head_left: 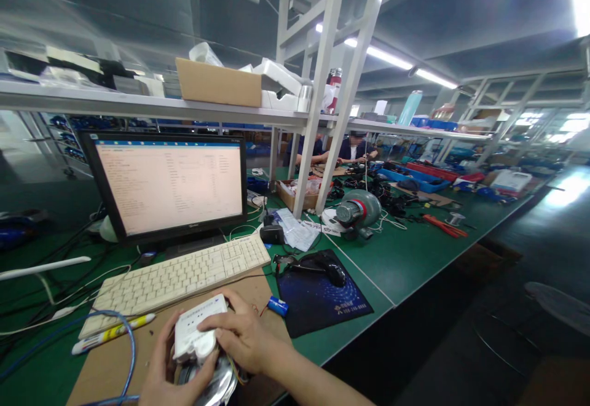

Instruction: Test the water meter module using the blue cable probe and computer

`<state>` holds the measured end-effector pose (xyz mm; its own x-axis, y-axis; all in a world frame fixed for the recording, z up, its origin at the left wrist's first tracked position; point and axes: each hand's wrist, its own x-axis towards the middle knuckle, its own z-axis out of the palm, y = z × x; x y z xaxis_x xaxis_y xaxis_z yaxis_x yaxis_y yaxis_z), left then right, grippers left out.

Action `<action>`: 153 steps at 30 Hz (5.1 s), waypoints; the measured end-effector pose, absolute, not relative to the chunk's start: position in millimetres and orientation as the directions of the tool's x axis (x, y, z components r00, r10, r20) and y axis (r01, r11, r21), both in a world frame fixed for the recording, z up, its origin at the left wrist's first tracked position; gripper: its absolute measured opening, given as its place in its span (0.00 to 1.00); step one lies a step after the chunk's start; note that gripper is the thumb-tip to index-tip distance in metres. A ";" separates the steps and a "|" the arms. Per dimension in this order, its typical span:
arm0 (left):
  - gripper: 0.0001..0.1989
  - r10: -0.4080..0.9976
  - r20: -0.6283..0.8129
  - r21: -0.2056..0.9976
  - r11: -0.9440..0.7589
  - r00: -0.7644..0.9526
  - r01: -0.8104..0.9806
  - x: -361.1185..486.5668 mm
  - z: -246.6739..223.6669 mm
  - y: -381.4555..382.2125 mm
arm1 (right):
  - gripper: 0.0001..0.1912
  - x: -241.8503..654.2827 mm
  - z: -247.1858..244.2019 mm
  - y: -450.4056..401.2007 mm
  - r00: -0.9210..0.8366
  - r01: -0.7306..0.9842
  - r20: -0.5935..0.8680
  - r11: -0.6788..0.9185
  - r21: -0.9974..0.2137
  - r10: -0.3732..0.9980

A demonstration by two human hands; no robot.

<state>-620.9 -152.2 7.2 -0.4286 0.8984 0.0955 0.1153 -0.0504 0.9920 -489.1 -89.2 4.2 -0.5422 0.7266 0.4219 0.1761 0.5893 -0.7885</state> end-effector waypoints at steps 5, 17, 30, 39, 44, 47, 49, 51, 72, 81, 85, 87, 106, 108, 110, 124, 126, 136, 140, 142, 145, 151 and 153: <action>0.39 0.892 0.098 0.991 -0.045 -0.441 0.129 -619.7 8.7 -152.4 | 0.17 -489.7 6.0 -90.9 -0.540 0.166 0.417 0.578 -0.799 0.731; 0.38 0.898 0.108 0.990 -0.060 -0.426 0.125 -622.0 4.3 -151.9 | 0.17 -489.5 5.2 -91.8 -0.538 0.186 0.406 0.574 -0.797 0.739; 0.39 0.888 0.109 0.992 -0.070 -0.446 0.104 -618.9 3.4 -152.2 | 0.18 -490.8 8.0 -93.6 -0.506 0.128 0.453 0.583 -0.802 0.734; 0.40 0.895 0.113 0.990 -0.063 -0.432 0.128 -621.4 1.7 -152.1 | 0.17 -490.8 9.8 -94.5 -0.506 0.111 0.470 0.595 -0.796 0.723; 0.39 0.892 0.124 0.988 -0.070 -0.435 0.138 -620.9 2.5 -152.2 | 0.17 -489.8 7.5 -94.1 -0.515 0.108 0.454 0.581 -0.807 0.727; 0.38 0.894 0.125 0.988 -0.072 -0.430 0.138 -620.7 3.1 -152.6 | 0.17 -489.5 6.4 -94.1 -0.528 0.114 0.441 0.576 -0.810 0.726; 0.38 0.896 0.130 0.987 -0.078 -0.425 0.137 -620.7 3.6 -152.9 | 0.17 -489.7 6.5 -94.2 -0.530 0.111 0.443 0.577 -0.809 0.723; 0.38 0.893 0.132 0.987 -0.078 -0.429 0.141 -620.4 4.5 -153.2 | 0.17 -489.8 7.2 -94.2 -0.528 0.103 0.450 0.580 -0.808 0.721; 0.39 0.902 0.181 0.978 -0.124 -0.393 0.166 -625.9 -8.2 -149.9 | 0.16 -487.5 -2.4 -94.3 -0.543 0.112 0.420 0.558 -0.822 0.727; 0.38 0.894 0.217 0.971 -0.158 -0.391 0.178 -624.1 -15.0 -151.2 | 0.17 -484.5 -3.4 -91.5 -0.568 0.192 0.395 0.583 -0.789 0.722; 0.39 0.893 0.221 0.973 -0.173 -0.391 0.154 -622.8 -16.5 -150.9 | 0.17 -484.7 -3.9 -92.1 -0.564 0.165 0.427 0.603 -0.780 0.707; 0.39 0.896 0.215 0.974 -0.170 -0.388 0.148 -622.4 -15.8 -151.3 | 0.16 -484.9 -4.0 -92.4 -0.561 0.162 0.437 0.611 -0.775 0.703; 0.38 0.887 0.233 0.967 -0.166 -0.399 0.195 -623.7 -14.4 -150.9 | 0.17 -485.0 -6.2 -93.2 -0.549 0.162 0.419 0.584 -0.795 0.723; 0.38 0.886 0.233 0.966 -0.164 -0.402 0.200 -623.3 -14.0 -150.4 | 0.17 -484.9 -5.7 -93.4 -0.550 0.168 0.411 0.578 -0.798 0.727; 0.38 0.887 0.234 0.966 -0.164 -0.398 0.201 -623.1 -14.5 -150.3 | 0.18 -485.4 -5.9 -93.6 -0.546 0.171 0.408 0.574 -0.801 0.732; 0.38 0.885 0.246 0.960 -0.167 -0.394 0.223 -624.7 -17.4 -151.4 | 0.19 -482.8 -10.3 -90.8 -0.567 0.227 0.438 0.644 -0.731 0.697; 0.37 0.885 0.246 0.960 -0.167 -0.395 0.223 -624.3 -17.8 -151.3 | 0.22 -482.1 -11.6 -90.5 -0.565 0.245 0.442 0.653 -0.716 0.697; 0.37 0.887 0.235 0.965 -0.163 -0.397 0.207 -623.8 -14.8 -151.5 | 0.19 -482.3 -13.7 -90.0 -0.556 0.252 0.468 0.676 -0.693 0.687; 0.38 0.896 0.210 0.971 -0.146 -0.390 0.187 -625.3 -13.6 -152.7 | 0.18 -483.1 -11.1 -92.4 -0.560 0.261 0.448 0.662 -0.702 0.697; 0.38 0.895 0.202 0.972 -0.132 -0.398 0.197 -625.8 -14.8 -151.4 | 0.19 -483.9 -11.0 -93.0 -0.567 0.255 0.424 0.639 -0.726 0.707; 0.37 0.899 0.207 0.970 -0.137 -0.386 0.202 -626.7 -17.8 -150.3 | 0.20 -484.7 -11.5 -92.0 -0.562 0.239 0.394 0.599 -0.764 0.727; 0.36 0.904 0.128 0.974 -0.038 -0.409 0.223 -667.0 -25.7 -177.3 | 0.24 -482.2 -8.1 -89.6 -0.547 0.223 0.357 0.542 -0.810 0.757; 0.31 0.835 0.077 0.941 0.120 -0.545 0.317 -697.9 -28.1 -193.7 | 0.24 -481.5 -8.6 -88.8 -0.550 0.217 0.338 0.521 -0.825 0.764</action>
